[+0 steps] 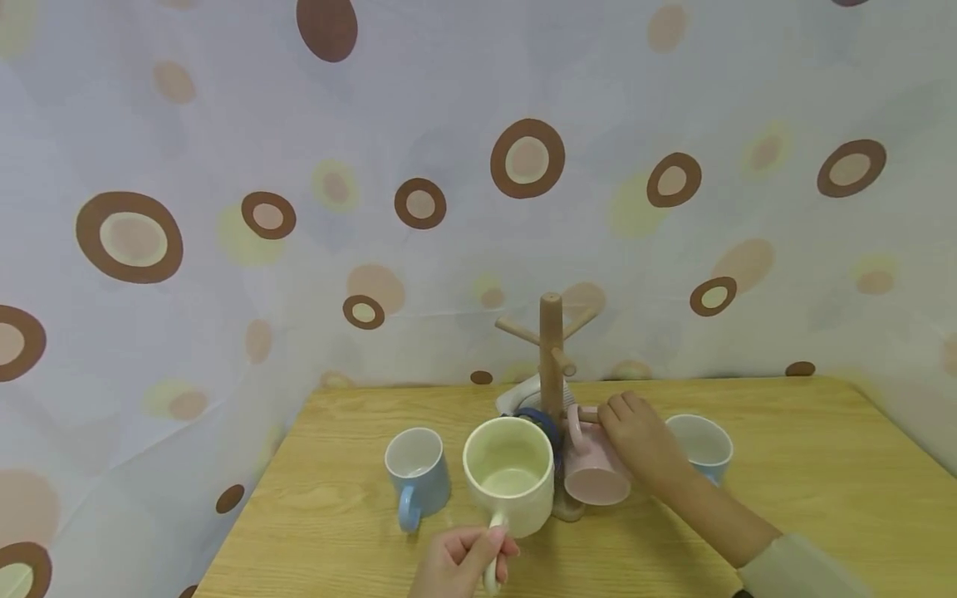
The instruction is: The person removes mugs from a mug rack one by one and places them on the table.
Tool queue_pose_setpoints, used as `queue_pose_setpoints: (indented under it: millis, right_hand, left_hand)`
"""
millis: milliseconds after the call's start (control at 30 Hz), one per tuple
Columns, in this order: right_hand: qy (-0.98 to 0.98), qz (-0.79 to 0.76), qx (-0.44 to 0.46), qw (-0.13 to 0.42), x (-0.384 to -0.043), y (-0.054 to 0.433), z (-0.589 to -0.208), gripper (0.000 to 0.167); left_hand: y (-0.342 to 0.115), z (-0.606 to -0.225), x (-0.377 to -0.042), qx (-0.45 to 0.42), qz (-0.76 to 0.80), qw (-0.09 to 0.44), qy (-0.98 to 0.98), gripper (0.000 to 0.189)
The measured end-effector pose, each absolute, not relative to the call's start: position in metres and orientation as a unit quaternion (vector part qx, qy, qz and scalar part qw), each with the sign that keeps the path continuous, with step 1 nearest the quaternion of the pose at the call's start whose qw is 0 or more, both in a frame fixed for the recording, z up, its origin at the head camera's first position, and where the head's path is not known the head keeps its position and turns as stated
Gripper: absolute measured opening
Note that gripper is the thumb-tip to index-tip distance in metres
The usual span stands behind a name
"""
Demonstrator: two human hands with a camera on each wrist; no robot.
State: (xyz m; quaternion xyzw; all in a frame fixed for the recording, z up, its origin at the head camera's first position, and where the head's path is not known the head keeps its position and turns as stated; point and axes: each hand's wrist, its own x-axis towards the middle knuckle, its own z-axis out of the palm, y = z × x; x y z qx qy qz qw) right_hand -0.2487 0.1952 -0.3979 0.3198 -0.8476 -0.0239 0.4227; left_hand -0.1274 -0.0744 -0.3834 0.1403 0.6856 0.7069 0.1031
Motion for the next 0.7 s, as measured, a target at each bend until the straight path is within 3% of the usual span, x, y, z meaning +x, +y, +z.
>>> queue_pose_setpoints:
  millis: [500, 700]
  right_hand:
    - [-0.824, 0.015, 0.321, 0.466, -0.25, 0.193, -0.4, 0.011]
    - [-0.829, 0.028, 0.311, 0.463, -0.248, 0.194, -0.4, 0.014]
  left_hand:
    - [-0.118, -0.387, -0.13, 0.118, 0.693, 0.021, 0.711, 0.04]
    - [-0.133, -0.383, -0.13, 0.062, 0.676, 0.023, 0.734, 0.041]
